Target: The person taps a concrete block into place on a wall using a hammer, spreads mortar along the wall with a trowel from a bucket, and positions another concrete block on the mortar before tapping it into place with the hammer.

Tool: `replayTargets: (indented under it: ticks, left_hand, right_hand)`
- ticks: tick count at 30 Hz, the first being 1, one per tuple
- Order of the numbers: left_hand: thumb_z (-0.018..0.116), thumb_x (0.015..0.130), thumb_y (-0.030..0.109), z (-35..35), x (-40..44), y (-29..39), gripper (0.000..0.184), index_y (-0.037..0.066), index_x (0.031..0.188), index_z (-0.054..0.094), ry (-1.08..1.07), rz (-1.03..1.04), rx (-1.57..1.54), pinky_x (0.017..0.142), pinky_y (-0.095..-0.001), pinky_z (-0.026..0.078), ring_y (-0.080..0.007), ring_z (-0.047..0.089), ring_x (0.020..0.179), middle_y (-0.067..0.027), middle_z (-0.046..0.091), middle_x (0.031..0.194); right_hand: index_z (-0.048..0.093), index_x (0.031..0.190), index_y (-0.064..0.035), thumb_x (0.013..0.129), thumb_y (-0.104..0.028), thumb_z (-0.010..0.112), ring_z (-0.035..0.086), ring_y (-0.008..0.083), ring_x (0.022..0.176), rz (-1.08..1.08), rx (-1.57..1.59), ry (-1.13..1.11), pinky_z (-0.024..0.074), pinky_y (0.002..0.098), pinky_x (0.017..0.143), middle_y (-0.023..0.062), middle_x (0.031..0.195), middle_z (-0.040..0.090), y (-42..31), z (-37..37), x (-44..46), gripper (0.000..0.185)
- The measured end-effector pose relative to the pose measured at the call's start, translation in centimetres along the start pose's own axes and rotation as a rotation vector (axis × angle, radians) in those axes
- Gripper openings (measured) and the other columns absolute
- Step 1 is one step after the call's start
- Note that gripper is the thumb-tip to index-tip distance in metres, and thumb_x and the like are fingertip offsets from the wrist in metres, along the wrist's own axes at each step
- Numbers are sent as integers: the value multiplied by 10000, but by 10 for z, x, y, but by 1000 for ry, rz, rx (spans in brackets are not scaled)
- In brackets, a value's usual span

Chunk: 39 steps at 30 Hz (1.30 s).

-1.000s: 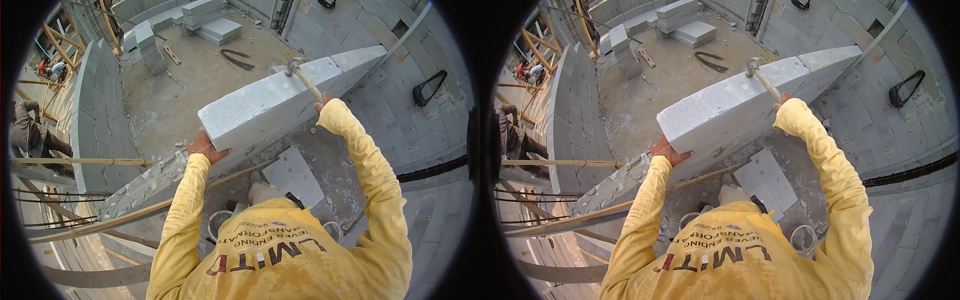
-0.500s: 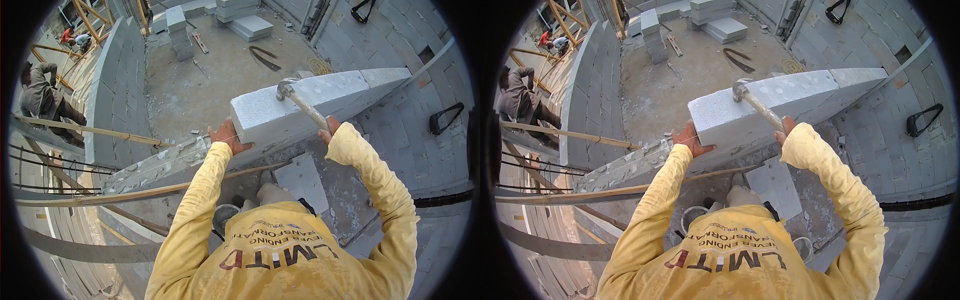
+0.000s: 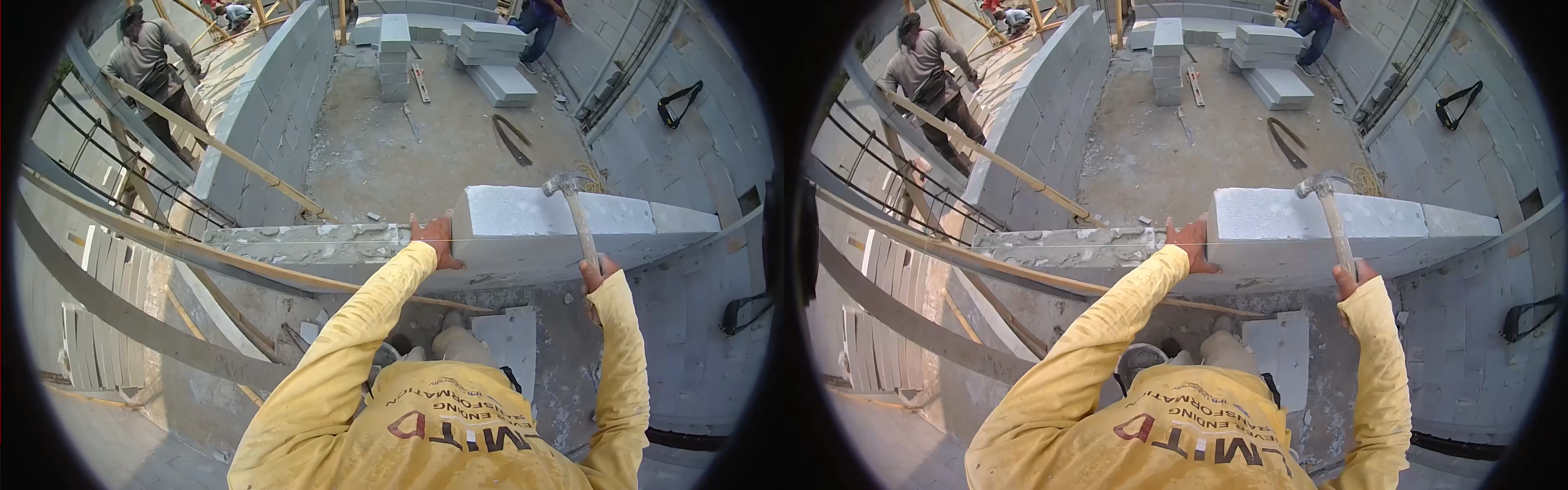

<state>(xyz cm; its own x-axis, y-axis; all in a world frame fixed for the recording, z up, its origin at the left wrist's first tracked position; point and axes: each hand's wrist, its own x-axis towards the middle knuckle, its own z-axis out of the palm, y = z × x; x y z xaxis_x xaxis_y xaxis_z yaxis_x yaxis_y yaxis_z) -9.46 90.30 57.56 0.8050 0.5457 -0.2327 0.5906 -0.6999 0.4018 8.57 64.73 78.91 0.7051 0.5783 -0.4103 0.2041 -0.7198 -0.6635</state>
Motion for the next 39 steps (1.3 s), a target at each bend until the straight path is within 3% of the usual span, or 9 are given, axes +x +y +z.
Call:
replayTargets:
  ticks: [3,7,13,19,21,25,27,32,39]
  left_hand:
    - [821,617,574,-2,-4,-6,1239,53,1540,179,-33,-7,69,1119,-714,161,-271,456,1354,-118,432,1488]
    - [838,617,536,6,-9,-9,1256,55,1554,152,15,-25,1,1118,-732,128,-291,367,1418,-125,387,1521]
    - [806,695,502,5,-29,20,1179,56,1560,140,72,-186,91,1120,-722,135,-330,185,1500,-115,261,1596]
    - [708,883,345,-8,-174,38,477,17,1215,612,224,-147,-894,958,-376,493,-267,663,1083,-153,687,1161]
    - [694,929,241,0,-226,28,333,-8,1145,645,446,-257,-1302,881,-282,520,-142,673,969,-81,718,1024]
    - [692,924,236,17,-300,-35,401,-23,1213,589,1160,-887,-1362,895,-291,504,-122,628,999,-64,681,1072]
    - [692,921,301,37,-315,-89,432,17,1229,584,1497,-918,-1237,851,-267,490,-114,609,971,-46,666,1077]
    - [682,892,485,1,-316,-163,548,133,1287,541,1544,-985,-1619,842,-295,442,-131,585,955,-7,625,1138]
    - [683,885,472,-62,-288,-252,580,132,1325,518,1668,-749,-1730,909,-387,433,-174,565,1071,-39,599,1211]
  right_hand:
    - [509,951,-38,790,-539,777,465,104,431,-179,207,-192,382,273,365,2,630,485,69,-59,81,590]
    - [553,1042,-12,804,-416,809,527,109,573,-37,145,-358,440,272,493,27,698,553,119,-137,191,534]
    - [560,1042,-13,811,-406,804,530,105,576,-121,41,-293,440,266,496,23,705,558,55,-52,274,517]
    - [567,1041,-13,818,-397,799,533,101,579,-253,-21,-309,440,260,500,19,711,564,7,22,313,501]
    - [569,1041,-13,820,-393,797,534,99,580,-278,-40,-319,440,258,501,17,713,565,-5,37,321,495]
    - [574,1041,-14,825,-387,793,536,96,581,-318,-70,-322,440,254,503,14,717,569,-19,57,331,484]
    - [576,1041,-14,827,-384,791,537,95,582,-337,-80,-312,440,251,504,13,720,570,-25,62,335,478]
    - [582,1040,-14,833,-376,787,539,91,584,-349,-105,-260,440,246,506,10,725,575,-34,67,335,465]
    - [590,1040,-15,841,-365,781,542,86,588,-405,-196,-124,440,239,510,5,732,580,-55,57,329,445]
